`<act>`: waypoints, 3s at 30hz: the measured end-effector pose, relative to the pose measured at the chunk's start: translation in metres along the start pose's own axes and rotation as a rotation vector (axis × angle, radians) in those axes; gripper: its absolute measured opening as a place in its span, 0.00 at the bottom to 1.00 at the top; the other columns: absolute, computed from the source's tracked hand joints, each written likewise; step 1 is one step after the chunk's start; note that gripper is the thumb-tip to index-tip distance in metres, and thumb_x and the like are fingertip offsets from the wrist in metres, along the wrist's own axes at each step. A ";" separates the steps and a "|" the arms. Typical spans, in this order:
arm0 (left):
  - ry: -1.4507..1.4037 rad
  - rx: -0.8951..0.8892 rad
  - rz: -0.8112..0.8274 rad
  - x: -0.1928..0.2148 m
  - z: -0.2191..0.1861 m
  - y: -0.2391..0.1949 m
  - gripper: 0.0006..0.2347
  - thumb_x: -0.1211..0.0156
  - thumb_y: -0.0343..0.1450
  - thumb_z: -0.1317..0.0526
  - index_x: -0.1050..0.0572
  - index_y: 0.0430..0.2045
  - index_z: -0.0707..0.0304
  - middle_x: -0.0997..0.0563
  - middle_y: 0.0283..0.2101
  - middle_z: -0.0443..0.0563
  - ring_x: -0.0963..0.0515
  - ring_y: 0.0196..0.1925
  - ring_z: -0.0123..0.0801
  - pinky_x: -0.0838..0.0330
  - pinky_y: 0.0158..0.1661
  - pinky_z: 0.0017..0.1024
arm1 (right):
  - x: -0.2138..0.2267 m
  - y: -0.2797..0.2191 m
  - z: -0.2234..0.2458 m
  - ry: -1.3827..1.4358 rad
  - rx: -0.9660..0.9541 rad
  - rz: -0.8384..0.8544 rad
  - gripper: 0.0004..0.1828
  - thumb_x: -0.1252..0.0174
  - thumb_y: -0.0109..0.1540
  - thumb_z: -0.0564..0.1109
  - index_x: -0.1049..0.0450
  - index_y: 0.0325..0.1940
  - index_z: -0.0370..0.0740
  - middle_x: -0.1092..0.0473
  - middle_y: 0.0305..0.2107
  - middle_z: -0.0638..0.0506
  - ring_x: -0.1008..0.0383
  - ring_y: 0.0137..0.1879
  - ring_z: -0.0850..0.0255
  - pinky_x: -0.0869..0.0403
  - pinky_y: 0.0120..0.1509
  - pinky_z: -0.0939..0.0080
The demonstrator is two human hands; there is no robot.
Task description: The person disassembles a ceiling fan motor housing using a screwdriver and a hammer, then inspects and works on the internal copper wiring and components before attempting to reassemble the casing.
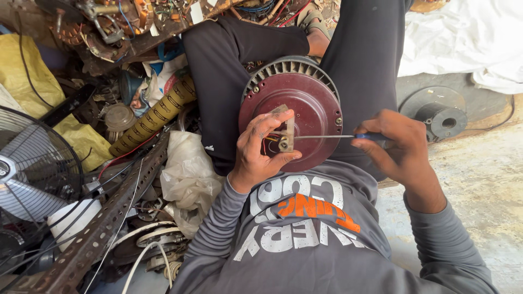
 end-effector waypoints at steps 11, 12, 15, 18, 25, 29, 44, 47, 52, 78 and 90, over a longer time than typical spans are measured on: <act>-0.056 0.015 -0.025 -0.001 0.000 0.002 0.31 0.26 0.67 0.51 0.37 0.58 0.65 0.21 0.61 0.57 0.20 0.63 0.48 0.23 0.61 0.39 | -0.001 -0.010 -0.022 0.070 -0.244 0.081 0.09 0.34 0.64 0.43 0.25 0.37 0.35 0.27 0.29 0.49 0.26 0.35 0.67 0.29 0.41 0.68; -0.060 0.022 -0.023 0.000 0.000 0.003 0.31 0.25 0.66 0.51 0.36 0.57 0.65 0.21 0.60 0.57 0.20 0.62 0.48 0.22 0.60 0.39 | 0.001 -0.007 -0.013 0.125 -0.078 0.046 0.10 0.33 0.63 0.43 0.27 0.39 0.37 0.26 0.32 0.50 0.24 0.41 0.69 0.27 0.46 0.70; -0.063 -0.004 -0.027 0.001 -0.003 0.006 0.31 0.25 0.66 0.53 0.37 0.57 0.65 0.22 0.60 0.57 0.20 0.62 0.51 0.23 0.62 0.42 | -0.003 -0.005 -0.011 0.085 -0.198 0.010 0.20 0.30 0.56 0.42 0.27 0.48 0.32 0.28 0.30 0.51 0.28 0.37 0.70 0.30 0.41 0.70; -0.101 -0.033 -0.047 0.001 -0.003 0.007 0.30 0.24 0.67 0.53 0.37 0.57 0.64 0.22 0.61 0.56 0.19 0.61 0.51 0.24 0.63 0.42 | -0.003 -0.014 -0.030 0.289 -0.576 -0.096 0.20 0.47 0.69 0.40 0.26 0.66 0.39 0.32 0.21 0.52 0.32 0.27 0.69 0.35 0.32 0.69; -0.065 -0.019 -0.033 0.001 -0.002 0.004 0.29 0.25 0.66 0.52 0.36 0.54 0.63 0.23 0.62 0.54 0.16 0.50 0.43 0.28 0.66 0.47 | 0.001 -0.012 -0.022 0.316 -0.288 0.008 0.30 0.37 0.68 0.39 0.44 0.70 0.41 0.29 0.29 0.50 0.28 0.36 0.69 0.32 0.41 0.71; -0.077 -0.020 -0.030 0.001 -0.003 0.005 0.29 0.25 0.66 0.51 0.35 0.55 0.63 0.22 0.61 0.53 0.17 0.47 0.40 0.28 0.66 0.48 | 0.000 -0.013 -0.020 0.255 -0.424 -0.011 0.31 0.39 0.66 0.42 0.43 0.71 0.40 0.26 0.28 0.51 0.26 0.34 0.69 0.31 0.39 0.71; -0.065 -0.015 -0.059 -0.001 -0.001 0.007 0.32 0.24 0.63 0.48 0.34 0.56 0.63 0.20 0.58 0.50 0.18 0.44 0.39 0.27 0.64 0.49 | -0.002 -0.013 -0.029 0.323 -0.235 0.072 0.30 0.31 0.61 0.38 0.37 0.63 0.39 0.28 0.39 0.49 0.27 0.43 0.69 0.29 0.43 0.70; -0.078 -0.001 -0.069 0.001 -0.005 0.008 0.32 0.24 0.64 0.49 0.34 0.57 0.63 0.20 0.58 0.49 0.17 0.51 0.43 0.28 0.65 0.49 | -0.001 -0.024 -0.044 0.383 -0.508 0.004 0.25 0.34 0.65 0.38 0.32 0.66 0.39 0.27 0.31 0.46 0.30 0.33 0.68 0.35 0.36 0.71; -0.092 0.011 -0.067 0.001 -0.003 0.007 0.32 0.24 0.64 0.49 0.35 0.58 0.62 0.19 0.58 0.47 0.16 0.52 0.41 0.30 0.67 0.49 | -0.002 -0.022 -0.041 0.348 -0.262 0.019 0.23 0.32 0.61 0.36 0.33 0.57 0.36 0.27 0.36 0.50 0.25 0.43 0.69 0.27 0.44 0.71; -0.042 0.022 -0.098 -0.009 0.000 0.001 0.28 0.26 0.64 0.47 0.32 0.51 0.62 0.18 0.55 0.45 0.19 0.40 0.29 0.43 0.74 0.57 | 0.001 -0.031 -0.032 0.277 -0.573 0.014 0.10 0.37 0.71 0.39 0.27 0.57 0.39 0.28 0.23 0.48 0.33 0.31 0.69 0.37 0.34 0.70; -0.087 -0.021 -0.056 -0.009 -0.025 0.016 0.28 0.24 0.63 0.49 0.32 0.50 0.60 0.18 0.56 0.44 0.17 0.45 0.32 0.54 0.76 0.57 | 0.023 -0.021 0.006 0.295 -0.395 -0.062 0.12 0.37 0.63 0.40 0.31 0.47 0.35 0.25 0.28 0.52 0.23 0.35 0.68 0.26 0.37 0.69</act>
Point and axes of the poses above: each hand's wrist, its own y-axis towards the middle knuckle, its own x-axis out of the back of the hand, z = x × y, the point moved 4 cm from there along y, towards the middle knuckle
